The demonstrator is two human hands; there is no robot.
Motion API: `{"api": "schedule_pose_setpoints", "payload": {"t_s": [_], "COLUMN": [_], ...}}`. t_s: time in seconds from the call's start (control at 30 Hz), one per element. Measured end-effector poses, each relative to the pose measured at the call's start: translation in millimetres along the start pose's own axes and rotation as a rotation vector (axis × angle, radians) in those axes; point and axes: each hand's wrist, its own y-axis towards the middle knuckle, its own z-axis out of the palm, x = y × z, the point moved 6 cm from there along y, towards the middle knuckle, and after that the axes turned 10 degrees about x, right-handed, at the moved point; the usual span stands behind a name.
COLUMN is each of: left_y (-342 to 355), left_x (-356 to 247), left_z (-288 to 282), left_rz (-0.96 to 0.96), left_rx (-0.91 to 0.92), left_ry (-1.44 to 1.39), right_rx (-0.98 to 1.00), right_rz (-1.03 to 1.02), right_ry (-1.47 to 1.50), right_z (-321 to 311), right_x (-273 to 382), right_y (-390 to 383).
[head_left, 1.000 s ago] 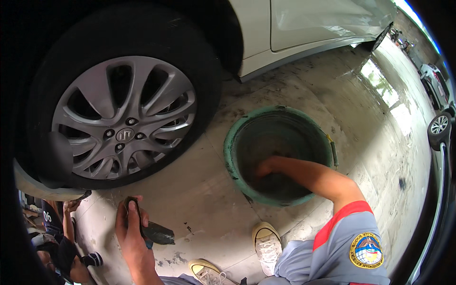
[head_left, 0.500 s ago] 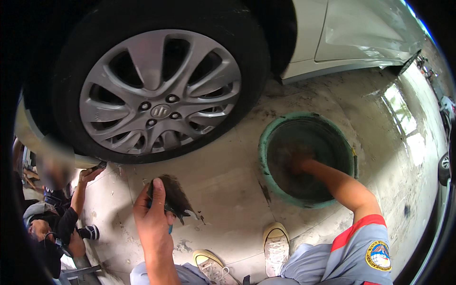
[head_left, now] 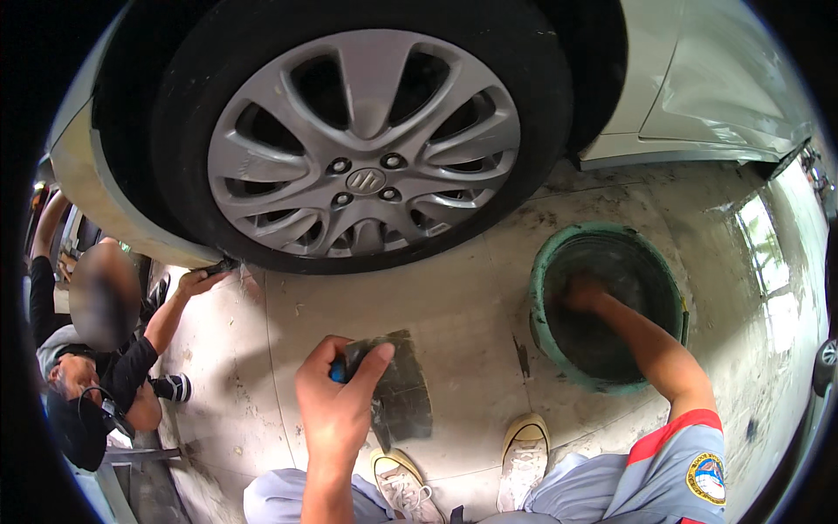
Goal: The person applies a substance to a wheel lug nut by hand, dips their hand into a bucket, and then uses a piece of sandpaper on the wheel.
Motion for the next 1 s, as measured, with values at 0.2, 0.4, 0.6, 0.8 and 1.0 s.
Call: {"api": "schedule_pose_setpoints", "payload": {"t_s": [0.2, 0.4, 0.6, 0.8, 1.0], "left_y": [11, 26, 18, 15, 13], "left_x": [28, 60, 61, 78, 84], "left_z": [1, 1, 3, -27, -44], "left_rz": [0.084, -0.036, -0.185, -0.178, -0.038], "left_rx": [-0.042, -0.034, 0.128, -0.059, -0.099], "left_ry": [0.028, -0.161, -0.471, -0.546, -0.827], "right_rx": [0.276, -0.288, 0.029, 0.359, -0.251], "right_rz": [-0.124, 0.174, -0.975, -0.912, -0.795], "right_ry": [-0.332, -0.595, 0.556, 0.806, 0.59], "right_z": [-31, -132, -46, -23, -51], "right_x": [64, 156, 288, 334, 323], "right_y": [-47, -149, -145, -136, -133]}}
